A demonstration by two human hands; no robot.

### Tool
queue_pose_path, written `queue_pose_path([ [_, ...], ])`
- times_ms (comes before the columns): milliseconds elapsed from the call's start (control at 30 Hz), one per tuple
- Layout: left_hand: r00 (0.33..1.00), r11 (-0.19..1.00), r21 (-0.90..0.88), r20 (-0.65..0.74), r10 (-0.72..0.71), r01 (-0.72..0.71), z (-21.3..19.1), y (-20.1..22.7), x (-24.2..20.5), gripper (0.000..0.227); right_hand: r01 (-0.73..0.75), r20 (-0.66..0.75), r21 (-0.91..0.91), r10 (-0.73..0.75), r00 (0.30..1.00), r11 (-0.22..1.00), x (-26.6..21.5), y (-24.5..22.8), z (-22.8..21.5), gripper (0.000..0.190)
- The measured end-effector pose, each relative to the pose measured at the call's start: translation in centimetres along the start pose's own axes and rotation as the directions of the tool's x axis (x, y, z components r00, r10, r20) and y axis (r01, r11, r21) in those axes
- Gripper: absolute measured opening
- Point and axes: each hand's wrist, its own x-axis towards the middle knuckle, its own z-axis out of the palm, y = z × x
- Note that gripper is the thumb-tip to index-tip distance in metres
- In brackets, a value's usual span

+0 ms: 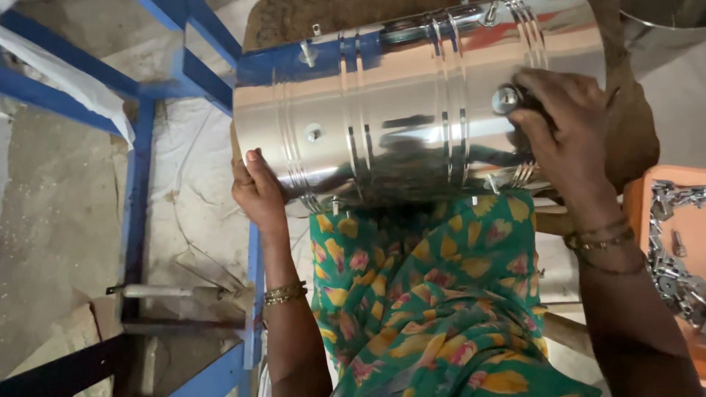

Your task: The person sits on the floor and rubs the exterior of a large cylindrical stainless steel container with a cloth. They rotate the container periodically to access different sections and continue rubbing the surface.

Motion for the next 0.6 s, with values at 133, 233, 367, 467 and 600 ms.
queue_pose_path([
  [133,0.994,0.978,-0.178,-0.003,0.112,-0.111,-0.1,-0.6,-0.6,0.041,0.156,0.025,-0.057,-0.155,0.988,0.986,0.9,1.3,0.8,0.014],
  [233,1.0,0.998,-0.055,-0.03,-0.002,0.001,-0.1,-1.0,-0.5,0.042,0.096,0.042,-0.083,-0.092,0.995,0.992,0.6,1.5,0.9,0.014],
  [367,0.999,0.996,-0.077,-0.014,-0.053,0.051,-0.2,-1.0,-0.6,0.045,0.051,-0.03,-0.106,-0.054,0.998,0.993,-0.1,1.7,1.8,0.016],
  [467,1.0,0.997,-0.082,-0.008,0.003,-0.004,-0.5,-0.8,-0.9,0.044,0.01,-0.055,-0.117,-0.016,0.998,0.993,-0.8,1.5,2.5,0.017],
  [600,0.999,0.98,-0.194,-0.012,-0.048,0.045,0.3,-0.3,-0.5,0.039,0.056,-0.102,-0.223,-0.08,0.992,0.973,-0.3,1.3,3.1,0.021],
])
